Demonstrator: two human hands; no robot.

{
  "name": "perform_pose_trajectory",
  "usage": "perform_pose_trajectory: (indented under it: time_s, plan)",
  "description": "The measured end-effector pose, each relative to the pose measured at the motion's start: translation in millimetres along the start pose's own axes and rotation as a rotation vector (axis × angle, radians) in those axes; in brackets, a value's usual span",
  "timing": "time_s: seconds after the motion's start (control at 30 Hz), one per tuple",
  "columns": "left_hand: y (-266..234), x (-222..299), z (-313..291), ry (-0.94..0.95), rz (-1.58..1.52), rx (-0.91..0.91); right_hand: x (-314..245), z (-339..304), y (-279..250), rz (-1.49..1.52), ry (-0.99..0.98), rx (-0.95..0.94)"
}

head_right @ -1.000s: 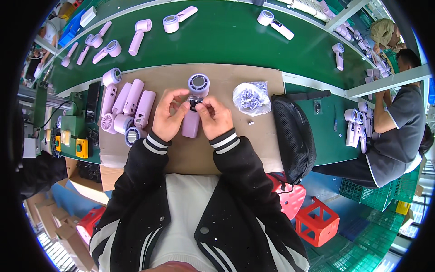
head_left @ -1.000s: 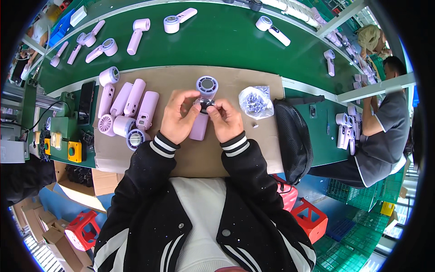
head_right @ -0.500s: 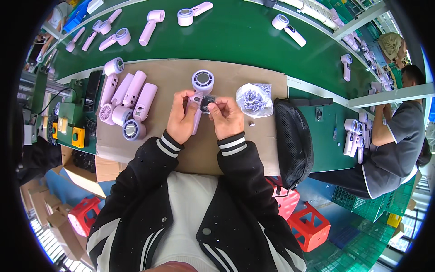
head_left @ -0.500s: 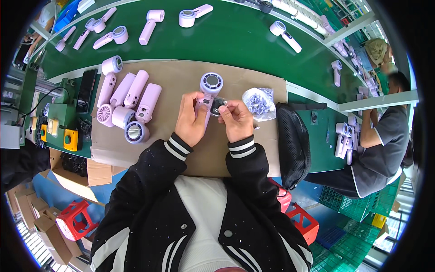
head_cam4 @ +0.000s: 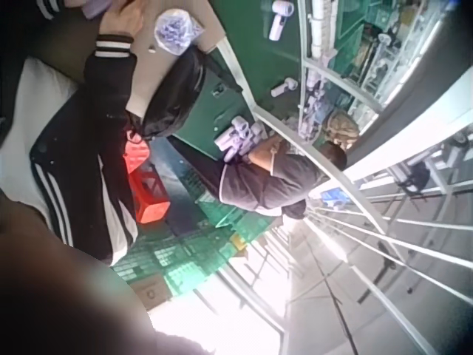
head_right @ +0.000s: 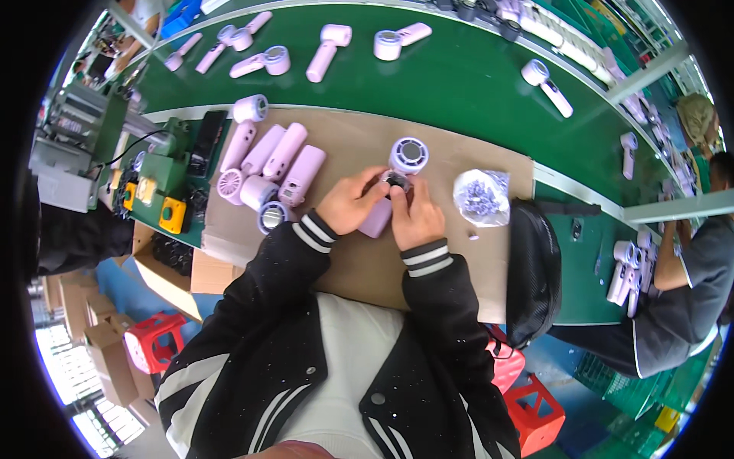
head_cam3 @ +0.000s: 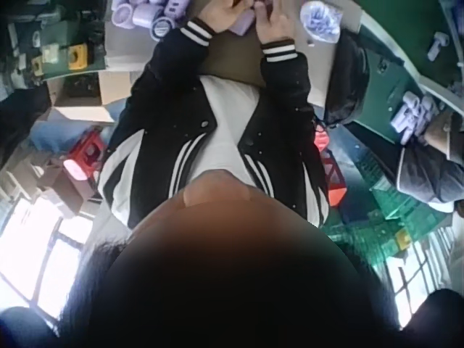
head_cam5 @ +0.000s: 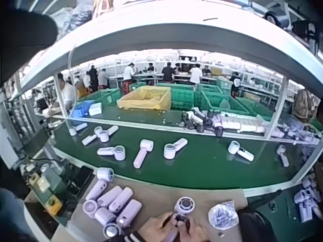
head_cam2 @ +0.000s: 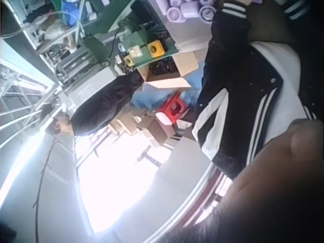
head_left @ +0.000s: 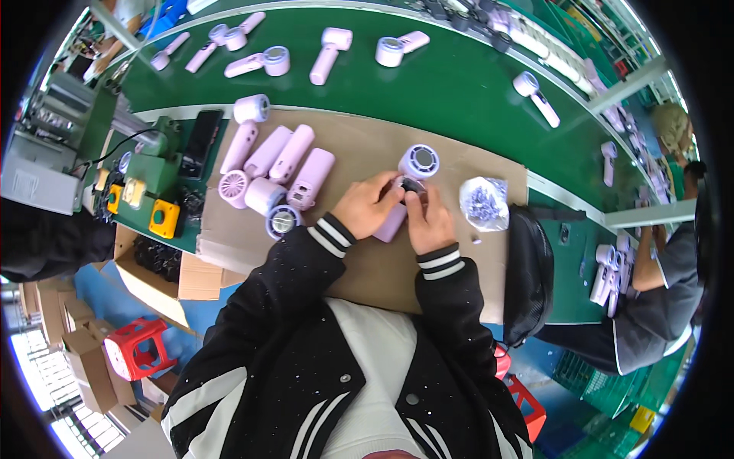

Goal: Assembling components of portable handheld fans on a production line.

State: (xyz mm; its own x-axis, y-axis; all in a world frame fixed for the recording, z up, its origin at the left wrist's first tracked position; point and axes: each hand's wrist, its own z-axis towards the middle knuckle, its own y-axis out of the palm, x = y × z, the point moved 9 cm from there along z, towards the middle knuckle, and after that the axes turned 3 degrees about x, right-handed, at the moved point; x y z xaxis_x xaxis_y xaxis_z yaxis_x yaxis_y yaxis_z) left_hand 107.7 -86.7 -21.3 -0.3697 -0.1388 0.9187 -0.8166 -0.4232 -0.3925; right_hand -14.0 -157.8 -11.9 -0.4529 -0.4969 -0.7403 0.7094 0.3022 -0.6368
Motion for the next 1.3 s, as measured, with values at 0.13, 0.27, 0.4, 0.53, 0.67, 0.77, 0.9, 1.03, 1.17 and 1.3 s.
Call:
perform_pose_trajectory:
  time_s: [0.13,0.27,0.4,0.53,0.67,0.77,0.9,1.03,1.17,1.3]
  plan:
    - [3.2,-8.9,1.3,0.037,-0.287,0.082,-3.2,1.9,1.8,0.496,-0.032,-0.021]
    - [-0.8,8.3,-1.6,0.188,-0.343,0.125,-1.3,3.9,-1.5,0.639,0.039,-0.05]
    - [-2.2,19.2,-1.1,0.161,-0.301,0.122,-0.1,5.4,-7.2,0.579,-0.034,0.016]
    - [-2.2,25.0,-1.4,0.074,-0.405,0.123,-0.4,8.2,-6.9,0.633,-0.008,0.042]
    - [3.7,30.7,1.7,0.093,-0.37,0.095,-3.2,9.1,-15.1,0.699,-0.019,0.067]
    - [4.4,32.5,0.9,0.099,-0.337,0.108,-4.4,9.3,-17.4,0.687,-0.031,0.052]
    - [3.7,36.1,-0.6,0.096,-0.301,0.121,1.3,9.4,-11.9,0.699,-0.009,-0.029]
    - [0.5,43.1,0.6,0.086,-0.242,0.118,0.1,10.0,-11.6,0.682,0.004,-0.042]
    - [4.9,41.6,4.2,0.075,-0.208,0.084,3.3,7.5,-12.7,0.672,0.023,-0.016]
    - [4.1,42.3,14.3,0.061,-0.228,0.059,3.8,15.8,-12.9,0.73,0.035,-0.013]
